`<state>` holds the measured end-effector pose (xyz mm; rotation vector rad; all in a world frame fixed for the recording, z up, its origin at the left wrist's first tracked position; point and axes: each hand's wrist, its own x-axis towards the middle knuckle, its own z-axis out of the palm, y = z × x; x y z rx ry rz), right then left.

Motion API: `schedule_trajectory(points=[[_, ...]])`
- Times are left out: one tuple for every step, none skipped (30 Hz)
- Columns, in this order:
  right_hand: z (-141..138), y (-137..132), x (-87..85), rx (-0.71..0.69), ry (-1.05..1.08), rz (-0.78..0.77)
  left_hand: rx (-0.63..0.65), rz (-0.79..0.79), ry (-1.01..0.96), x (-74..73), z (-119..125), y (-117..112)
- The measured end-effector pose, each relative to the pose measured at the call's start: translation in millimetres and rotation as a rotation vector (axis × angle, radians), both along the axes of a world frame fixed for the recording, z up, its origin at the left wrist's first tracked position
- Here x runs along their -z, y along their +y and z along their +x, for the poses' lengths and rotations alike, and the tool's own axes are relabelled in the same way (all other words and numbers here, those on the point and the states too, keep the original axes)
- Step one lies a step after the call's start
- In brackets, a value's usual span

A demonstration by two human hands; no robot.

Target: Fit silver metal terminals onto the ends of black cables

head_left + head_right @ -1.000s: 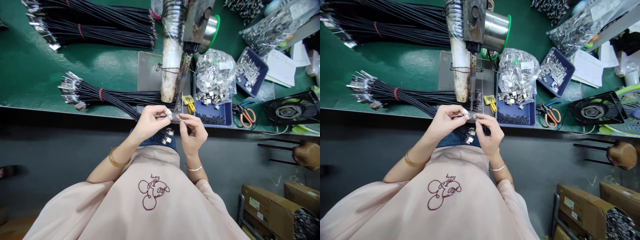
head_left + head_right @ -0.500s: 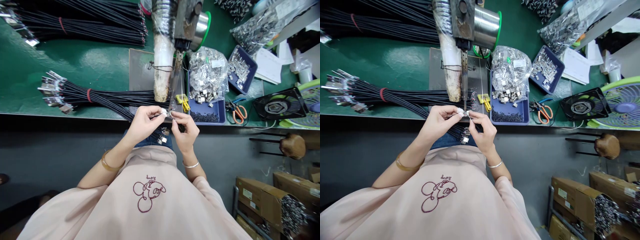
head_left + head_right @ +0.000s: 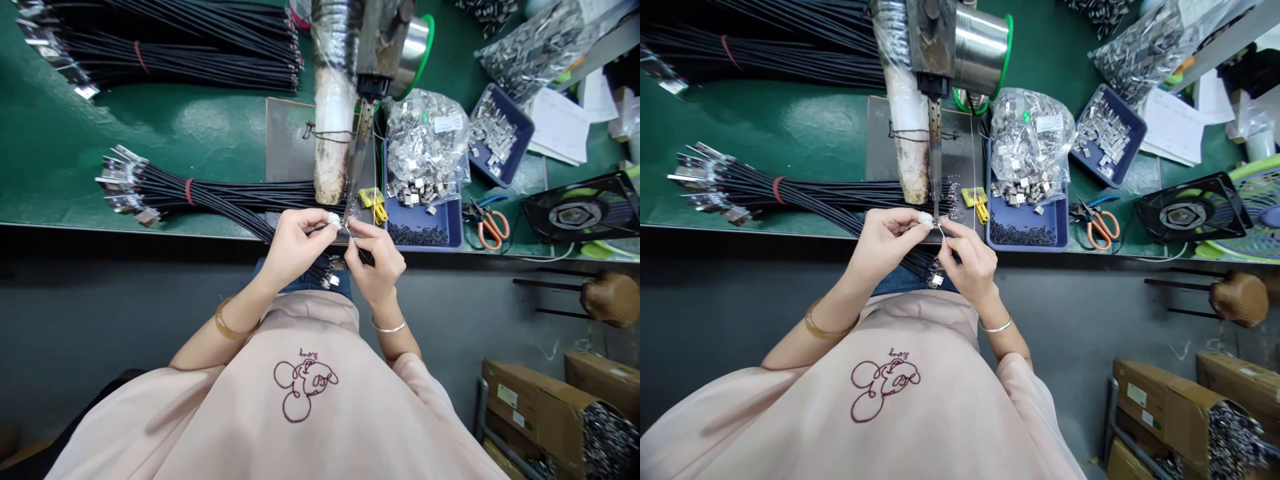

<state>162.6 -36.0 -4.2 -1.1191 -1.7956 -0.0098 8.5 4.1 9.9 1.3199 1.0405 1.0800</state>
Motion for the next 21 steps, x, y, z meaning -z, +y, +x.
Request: schedule_trajectory(points=[[-0.1, 0.4, -0.9, 0.002, -0.008, 0.008, 0.0, 0.002, -0.005, -0.7, 0.1, 0.2], [-0.3, 0.7, -1.8, 0.006, -0.015, 0.014, 0.0, 0.004, -0.012, -1.3, 0.2, 0.3], [-0.5, 0.9, -2.3, 0.009, -0.019, 0.018, -0.002, 0.004, -0.018, -1.7, 0.2, 0.5], [-0.6, 0.9, -2.6, 0.009, -0.019, 0.019, -0.004, 0.002, -0.024, -1.9, 0.2, 0.5], [-0.7, 0.7, -2.4, 0.008, -0.014, 0.017, -0.005, -0.002, -0.027, -1.9, 0.1, 0.6], [-0.6, 0.4, -2.0, 0.005, -0.01, 0.014, -0.004, -0.009, -0.027, -1.5, -0.1, 0.5], [-0.4, -0.1, -1.2, 0.001, -0.009, 0.011, 0.002, -0.017, -0.024, -0.9, -0.3, 0.5], [0.0, -0.7, -0.3, -0.004, -0.011, 0.01, 0.01, -0.025, -0.019, -0.1, -0.5, 0.4], [0.4, -1.4, 0.6, -0.007, -0.017, 0.01, 0.017, -0.032, -0.015, 0.7, -0.7, 0.4], [1.0, -2.0, 1.4, -0.007, -0.024, 0.012, 0.023, -0.036, -0.011, 1.6, -0.8, 0.3], [1.5, -2.7, 2.1, -0.007, -0.031, 0.014, 0.026, -0.037, -0.01, 2.3, -0.9, 0.2], [1.9, -3.2, 2.4, -0.006, -0.034, 0.016, 0.028, -0.038, -0.01, 2.9, -0.9, 0.1], [2.3, -3.7, 2.4, -0.005, -0.034, 0.018, 0.03, -0.037, -0.01, 3.3, -1.0, -0.1], [2.5, -4.1, 2.0, -0.004, -0.034, 0.017, 0.032, -0.036, -0.009, 3.6, -1.0, -0.2], [2.5, -4.4, 1.3, -0.002, -0.034, 0.014, 0.035, -0.035, -0.006, 3.9, -1.1, -0.4], [2.4, -4.7, 0.4, -0.001, -0.033, 0.009, 0.036, -0.032, -0.002, 4.0, -1.2, -0.7], [2.1, -4.8, -0.6, 0.003, -0.031, 0.003, 0.035, -0.029, 0.003, 4.2, -1.3, -0.9], [1.7, -4.8, -1.7, 0.007, -0.027, -0.004, 0.033, -0.025, 0.008, 4.3, -1.4, -1.1], [1.3, -4.7, -2.8, 0.009, -0.025, -0.009, 0.03, -0.021, 0.012, 4.5, -1.5, -1.4], [0.9, -4.6, -3.8, 0.012, -0.024, -0.013, 0.027, -0.015, 0.018, 4.6, -1.6, -1.6], [0.5, -4.5, -4.7, 0.017, -0.024, -0.014, 0.025, -0.011, 0.027, 4.7, -1.8, -2.0]])
